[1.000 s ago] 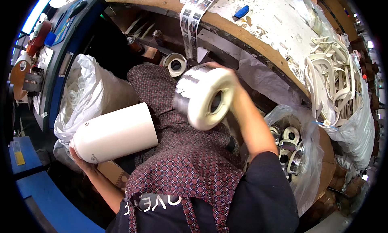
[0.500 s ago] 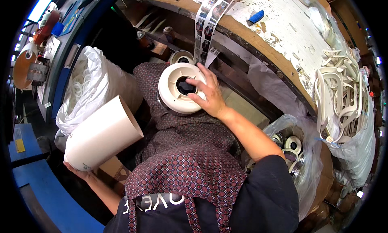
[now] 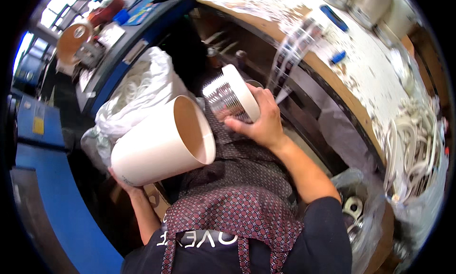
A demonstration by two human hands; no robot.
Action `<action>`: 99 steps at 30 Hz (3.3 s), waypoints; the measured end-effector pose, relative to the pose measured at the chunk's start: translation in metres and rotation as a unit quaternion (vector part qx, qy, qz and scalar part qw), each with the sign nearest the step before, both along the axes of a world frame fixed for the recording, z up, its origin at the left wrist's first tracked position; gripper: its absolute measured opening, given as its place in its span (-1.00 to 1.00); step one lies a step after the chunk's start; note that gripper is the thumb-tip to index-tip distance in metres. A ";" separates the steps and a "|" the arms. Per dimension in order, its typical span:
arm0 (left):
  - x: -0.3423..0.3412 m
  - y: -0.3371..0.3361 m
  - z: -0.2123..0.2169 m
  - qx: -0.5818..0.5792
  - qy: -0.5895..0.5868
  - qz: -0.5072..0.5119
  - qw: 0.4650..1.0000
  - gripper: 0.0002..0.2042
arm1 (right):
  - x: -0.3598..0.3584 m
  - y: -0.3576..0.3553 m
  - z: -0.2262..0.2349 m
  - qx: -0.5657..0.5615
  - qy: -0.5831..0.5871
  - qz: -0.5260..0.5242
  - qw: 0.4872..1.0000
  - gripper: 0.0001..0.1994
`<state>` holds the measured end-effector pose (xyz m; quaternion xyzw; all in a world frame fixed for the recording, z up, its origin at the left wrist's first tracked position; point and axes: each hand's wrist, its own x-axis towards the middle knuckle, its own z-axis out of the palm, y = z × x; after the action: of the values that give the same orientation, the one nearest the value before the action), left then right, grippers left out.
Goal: The person assembles white electric kettles by attaching handles, applying labels, and inserting metal heating elements. They work on their lap in a cluttered workspace, handling components one at a time and placing finished units on a nearby table.
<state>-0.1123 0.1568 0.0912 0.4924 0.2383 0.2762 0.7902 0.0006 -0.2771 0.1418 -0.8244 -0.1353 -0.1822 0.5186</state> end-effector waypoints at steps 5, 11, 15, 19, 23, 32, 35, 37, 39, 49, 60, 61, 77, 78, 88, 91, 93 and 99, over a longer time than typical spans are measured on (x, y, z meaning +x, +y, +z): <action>-0.002 -0.013 -0.012 -0.146 -0.099 -0.045 0.983 -0.40 | -0.011 0.055 0.048 -0.059 -0.260 0.072 0.961 -0.13; -0.011 0.005 -0.034 -0.180 -0.110 -0.062 0.976 -0.40 | -0.039 0.072 0.035 -0.079 -0.314 0.164 0.932 -0.10; -0.008 0.003 -0.019 -0.175 -0.064 -0.064 0.980 -0.44 | -0.029 0.077 0.038 -0.102 -0.290 0.152 0.939 -0.11; 0.000 0.008 -0.035 -0.152 -0.063 -0.013 0.986 -0.48 | -0.011 0.073 0.055 -0.117 -0.327 0.152 0.925 -0.13; 0.012 0.005 -0.038 -0.128 -0.084 -0.047 0.987 -0.50 | -0.007 0.075 0.060 -0.127 -0.339 0.143 0.921 -0.13; 0.007 0.007 -0.046 -0.175 -0.097 -0.029 0.979 -0.46 | 0.039 0.047 0.032 0.227 -0.169 0.124 0.951 -0.05; 0.012 -0.002 -0.047 -0.157 -0.047 0.022 0.986 -0.44 | 0.041 0.072 0.021 0.131 0.091 0.270 0.950 0.09; 0.013 -0.003 -0.027 -0.198 -0.074 -0.049 0.976 -0.44 | 0.032 0.082 0.015 0.154 0.089 0.291 0.940 0.10; 0.015 0.009 -0.017 -0.202 -0.072 -0.064 0.975 -0.43 | 0.032 0.091 0.012 0.186 0.096 0.314 0.926 0.10; 0.013 -0.005 -0.032 -0.184 -0.036 -0.032 0.982 -0.42 | 0.058 0.063 0.007 0.166 0.097 0.221 0.956 -0.03; 0.007 0.049 -0.100 0.075 -0.057 -0.019 0.995 -0.43 | 0.045 0.085 0.010 0.248 0.020 0.218 0.944 -0.04; 0.013 0.035 -0.085 -0.007 -0.065 -0.014 0.998 -0.39 | 0.045 0.080 0.011 0.203 0.017 0.254 0.946 -0.09; 0.013 0.008 -0.031 0.158 0.079 0.025 0.984 -0.48 | 0.006 0.052 -0.023 -0.006 -0.276 0.158 0.948 -0.16; 0.010 0.010 -0.030 0.188 0.089 0.043 0.977 -0.47 | 0.014 0.052 -0.017 0.019 -0.270 0.152 0.951 -0.18; -0.002 0.020 0.015 -0.075 -0.045 0.016 0.996 -0.34 | -0.007 0.070 -0.010 0.083 -0.222 0.169 0.957 -0.09; -0.020 0.072 -0.028 0.398 0.032 0.010 0.917 -0.41 | -0.005 0.067 -0.013 0.096 -0.286 0.128 0.945 -0.15; -0.012 0.024 0.034 0.186 -0.158 -0.003 0.970 -0.47 | 0.008 0.067 0.003 0.288 0.010 0.101 0.952 -0.29; -0.005 0.010 0.189 0.482 -0.368 -0.203 0.769 -0.49 | 0.065 0.093 -0.060 0.214 0.584 0.342 0.704 -0.39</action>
<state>-0.1170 0.1670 0.2802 0.7061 -0.3411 0.3478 0.5138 0.0654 -0.1840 0.0819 -0.5301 -0.0352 0.5018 0.6826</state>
